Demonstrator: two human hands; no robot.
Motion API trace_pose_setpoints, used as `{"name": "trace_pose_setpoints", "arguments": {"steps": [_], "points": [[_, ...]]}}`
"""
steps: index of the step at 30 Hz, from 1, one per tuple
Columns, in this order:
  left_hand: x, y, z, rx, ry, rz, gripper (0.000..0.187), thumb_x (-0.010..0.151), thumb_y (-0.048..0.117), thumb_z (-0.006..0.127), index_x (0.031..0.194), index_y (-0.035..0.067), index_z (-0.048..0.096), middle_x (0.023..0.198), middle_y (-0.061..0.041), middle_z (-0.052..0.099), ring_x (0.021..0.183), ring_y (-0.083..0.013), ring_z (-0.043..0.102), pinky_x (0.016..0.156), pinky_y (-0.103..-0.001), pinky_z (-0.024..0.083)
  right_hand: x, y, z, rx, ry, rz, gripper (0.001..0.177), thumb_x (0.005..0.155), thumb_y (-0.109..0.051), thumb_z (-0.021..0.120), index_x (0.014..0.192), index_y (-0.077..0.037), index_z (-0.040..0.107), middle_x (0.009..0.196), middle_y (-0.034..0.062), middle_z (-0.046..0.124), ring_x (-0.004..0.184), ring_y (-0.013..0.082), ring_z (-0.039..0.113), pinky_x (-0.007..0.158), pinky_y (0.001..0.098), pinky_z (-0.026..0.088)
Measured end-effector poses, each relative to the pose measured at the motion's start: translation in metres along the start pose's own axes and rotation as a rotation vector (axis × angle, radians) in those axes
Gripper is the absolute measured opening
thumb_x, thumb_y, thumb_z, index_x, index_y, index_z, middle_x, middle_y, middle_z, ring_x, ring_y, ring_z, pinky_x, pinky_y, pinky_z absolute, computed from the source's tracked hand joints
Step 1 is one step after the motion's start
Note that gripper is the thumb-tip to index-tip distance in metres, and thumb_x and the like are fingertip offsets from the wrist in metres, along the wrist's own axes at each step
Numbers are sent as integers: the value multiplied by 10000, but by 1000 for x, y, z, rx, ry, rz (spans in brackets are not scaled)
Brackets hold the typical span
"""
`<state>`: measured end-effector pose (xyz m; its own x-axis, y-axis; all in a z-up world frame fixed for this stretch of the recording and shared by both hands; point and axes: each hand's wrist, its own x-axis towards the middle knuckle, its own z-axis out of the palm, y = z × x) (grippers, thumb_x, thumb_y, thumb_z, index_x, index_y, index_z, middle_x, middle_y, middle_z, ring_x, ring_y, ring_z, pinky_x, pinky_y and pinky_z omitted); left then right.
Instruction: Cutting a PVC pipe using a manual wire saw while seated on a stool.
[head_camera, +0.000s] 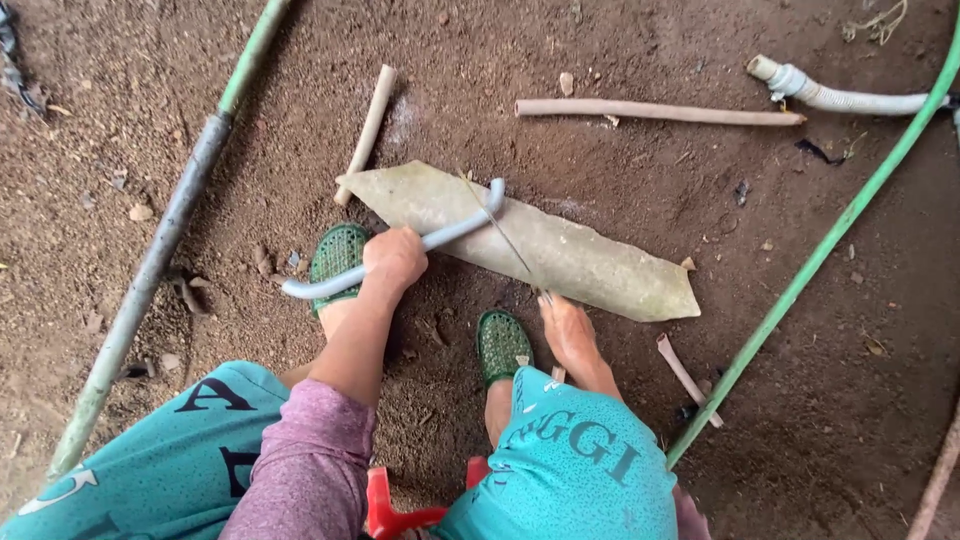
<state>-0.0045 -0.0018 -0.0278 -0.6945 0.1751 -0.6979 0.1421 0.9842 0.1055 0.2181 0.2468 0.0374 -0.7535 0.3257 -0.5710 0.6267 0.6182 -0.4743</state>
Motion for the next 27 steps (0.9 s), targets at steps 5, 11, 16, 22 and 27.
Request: {"name": "trace_pose_setpoints", "arguments": {"steps": [5,11,16,22,27], "points": [[5,0,3,1,-3,-8,408,924,408,730,1164,91,824,1132,-124,836,1121,-325,787,906,-479,638,54,-25,22,-52,18,-124,433,1147,-433,437,1221,-121,727,1101,249,788,1100,449,749,940,612,601],[7,1,2,15,-20,4,419,934,417,735,1171,83,823,1133,-124,836,1123,-324,787,910,-475,639,-3,-2,-10,-24,5,-66,441,1145,-359,455,1217,-1,703,1106,309,771,1059,520,731,900,665,587],[3,3,-3,33,22,21,381,937,374,708,1148,83,834,1106,-114,841,1092,-321,796,882,-467,646,32,-7,12,56,-72,-46,440,1122,-333,424,1236,-46,739,1048,292,793,1017,569,722,925,697,577],[8,-1,5,-6,28,11,367,920,370,727,1102,70,834,1046,-143,841,1043,-338,805,857,-480,646,17,-13,4,116,-63,-11,399,1179,-317,381,1392,-133,664,1169,261,759,991,378,774,956,568,602],[3,1,0,35,-3,25,384,936,411,719,1115,94,842,1087,-108,843,1076,-321,800,868,-455,648,-4,-7,-14,-70,-25,-58,421,1152,-406,420,1154,-69,671,1052,279,790,1060,482,757,1029,636,543]]}}
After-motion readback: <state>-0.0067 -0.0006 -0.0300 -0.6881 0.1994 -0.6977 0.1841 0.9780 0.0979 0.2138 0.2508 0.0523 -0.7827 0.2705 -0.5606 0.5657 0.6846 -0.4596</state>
